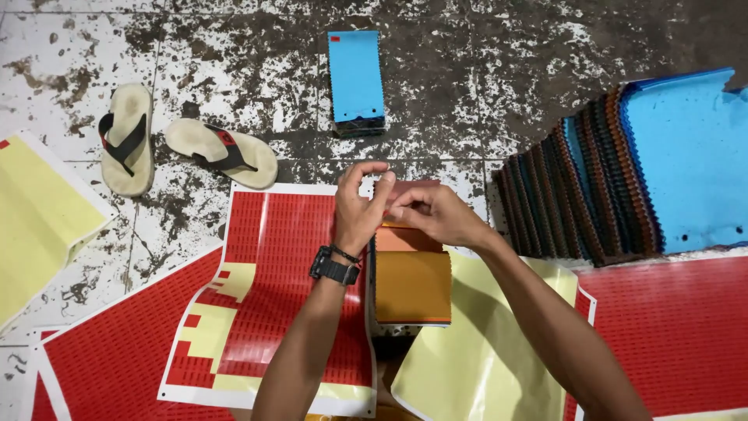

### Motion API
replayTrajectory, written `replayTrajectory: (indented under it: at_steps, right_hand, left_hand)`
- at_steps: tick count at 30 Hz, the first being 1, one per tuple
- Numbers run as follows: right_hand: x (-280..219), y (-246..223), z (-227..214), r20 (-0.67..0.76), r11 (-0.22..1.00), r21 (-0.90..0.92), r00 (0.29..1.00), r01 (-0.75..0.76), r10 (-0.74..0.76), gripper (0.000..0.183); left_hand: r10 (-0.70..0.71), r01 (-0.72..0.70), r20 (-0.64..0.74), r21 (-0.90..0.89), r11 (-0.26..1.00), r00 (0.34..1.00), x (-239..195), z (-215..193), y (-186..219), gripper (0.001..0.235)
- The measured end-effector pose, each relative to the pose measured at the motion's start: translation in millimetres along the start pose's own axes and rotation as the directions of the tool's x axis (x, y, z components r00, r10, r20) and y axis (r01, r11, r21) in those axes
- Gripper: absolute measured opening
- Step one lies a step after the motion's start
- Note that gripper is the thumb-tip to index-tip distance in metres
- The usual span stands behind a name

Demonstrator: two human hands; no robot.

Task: The person sits on the floor and assembles a stack of colorful paper sheets into a book. They align the sheets and secure them with small red clips, adding more sheets to the stack throughout the process.

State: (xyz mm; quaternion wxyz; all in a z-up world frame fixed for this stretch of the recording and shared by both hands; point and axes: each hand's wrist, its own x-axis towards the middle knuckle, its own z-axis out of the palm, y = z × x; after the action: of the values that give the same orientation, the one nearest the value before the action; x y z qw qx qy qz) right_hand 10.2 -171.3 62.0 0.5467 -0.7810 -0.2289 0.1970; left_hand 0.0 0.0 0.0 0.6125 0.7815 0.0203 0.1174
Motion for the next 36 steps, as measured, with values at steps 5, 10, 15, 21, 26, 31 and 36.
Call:
replayTrajectory:
  at_steps: [5, 10, 15, 21, 26, 31, 36]
  right_hand:
    - [4.6, -1.3, 2.3, 0.018, 0.996, 0.081, 0.999, -0.037, 0.035, 0.017]
    - [1.6, -1.2, 1.9, 0.035, 0.993, 0.098, 0.998, -0.058, 0.055, 0.017]
    - [-3.1, 14.8, 3.5, 0.025, 0.997, -0.027, 0.997, -0.068, 0.069, 0.016]
    - [12.8, 37.9, -1.6, -0.074, 0.955, -0.275, 0.992, -0.116, 0.099, 0.014]
    - [26.5, 28.7, 2.1, -0.071, 0.909, -0.400, 0.993, -0.116, 0.096, 0.014]
    - [30.7, 40.9, 6.5, -0.075, 0.833, -0.534, 0.990, -0.143, 0.121, 0.017]
    - [29.4, 49.9, 12.8, -0.096, 0.774, -0.600, 0.979, -0.203, 0.182, 0.020]
  left_hand:
    - [0.032, -0.033, -0.030, -0.029, 0.999, 0.999, -3.0, -0.6, 1.1, 0.022]
    - [0.022, -0.024, -0.038, -0.073, 0.997, 0.999, -4.0, 5.7, -8.9, 0.023]
    - [0.038, -0.039, -0.125, 0.000, 0.999, 0.991, 0.4, 9.0, -25.9, 0.014]
    - [0.002, 0.007, -0.185, 0.049, 0.999, 0.983, 0.1, -17.2, -28.2, 0.012]
    - [0.146, -0.139, -0.009, 0.243, 0.960, 0.989, -16.4, -28.5, -22.2, 0.013]
    - [0.395, -0.384, 0.092, 0.510, 0.770, 0.914, -21.1, -23.7, -60.9, 0.022]
    - [0.529, -0.511, 0.221, 0.700, 0.499, 0.819, -18.9, -23.7, -59.3, 0.024]
